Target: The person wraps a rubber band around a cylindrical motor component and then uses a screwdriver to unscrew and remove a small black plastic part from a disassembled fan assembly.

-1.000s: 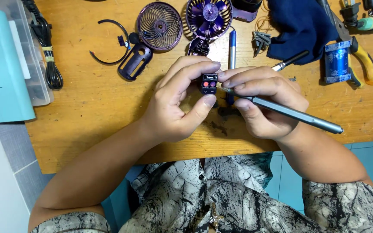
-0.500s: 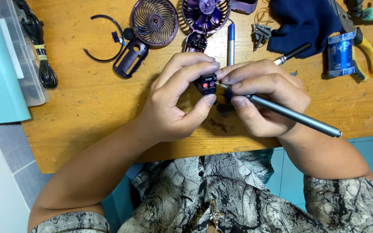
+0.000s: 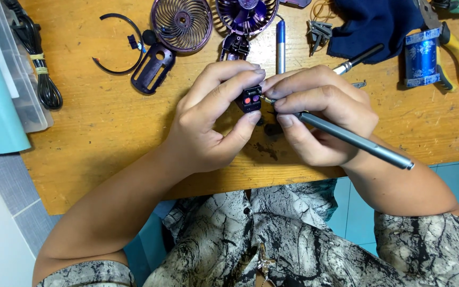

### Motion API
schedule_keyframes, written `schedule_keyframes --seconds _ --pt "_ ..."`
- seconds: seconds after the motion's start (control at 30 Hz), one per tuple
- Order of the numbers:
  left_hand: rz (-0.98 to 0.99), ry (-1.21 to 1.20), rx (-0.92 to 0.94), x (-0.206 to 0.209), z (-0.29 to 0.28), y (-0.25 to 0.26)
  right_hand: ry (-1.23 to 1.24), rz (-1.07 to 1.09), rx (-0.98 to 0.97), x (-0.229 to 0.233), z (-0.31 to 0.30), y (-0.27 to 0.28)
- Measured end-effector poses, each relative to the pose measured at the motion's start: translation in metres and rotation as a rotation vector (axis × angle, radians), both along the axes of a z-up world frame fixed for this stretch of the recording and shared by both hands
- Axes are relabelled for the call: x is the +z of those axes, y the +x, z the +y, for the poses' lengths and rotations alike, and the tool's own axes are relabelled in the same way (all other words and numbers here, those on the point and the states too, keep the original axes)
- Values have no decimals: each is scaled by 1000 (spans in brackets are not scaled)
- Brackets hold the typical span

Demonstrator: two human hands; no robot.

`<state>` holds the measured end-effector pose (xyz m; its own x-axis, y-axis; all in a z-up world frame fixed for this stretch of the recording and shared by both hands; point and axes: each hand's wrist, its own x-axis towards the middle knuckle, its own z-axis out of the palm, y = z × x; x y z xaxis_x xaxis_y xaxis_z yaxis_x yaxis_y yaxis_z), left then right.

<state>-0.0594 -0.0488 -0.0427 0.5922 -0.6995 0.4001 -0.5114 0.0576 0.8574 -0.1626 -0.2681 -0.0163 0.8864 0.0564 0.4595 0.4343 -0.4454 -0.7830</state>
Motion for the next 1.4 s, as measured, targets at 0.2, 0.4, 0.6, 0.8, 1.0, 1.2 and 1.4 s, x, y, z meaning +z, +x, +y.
schedule_keyframes --seconds 0.2,0.4,0.6,0.8,1.0,1.2,1.4 --pt "13 12 -21 -3 1 0 30 36 -3 -4 -2 -1" --pt "106 39 -15 6 -1 -1 64 50 -38 -8 2 0" --pt "290 5 21 3 -4 -4 -1 32 -21 -8 5 1" --pt "304 -44 11 1 -5 -4 79 78 -47 -7 9 3" --pt "361 -57 -4 1 -4 -6 116 83 -52 -9 9 1" --pt "333 -70 -15 -1 -4 -4 145 98 -44 -13 7 0" --pt "310 -70 -35 1 -4 -2 169 115 -46 -13 8 0"
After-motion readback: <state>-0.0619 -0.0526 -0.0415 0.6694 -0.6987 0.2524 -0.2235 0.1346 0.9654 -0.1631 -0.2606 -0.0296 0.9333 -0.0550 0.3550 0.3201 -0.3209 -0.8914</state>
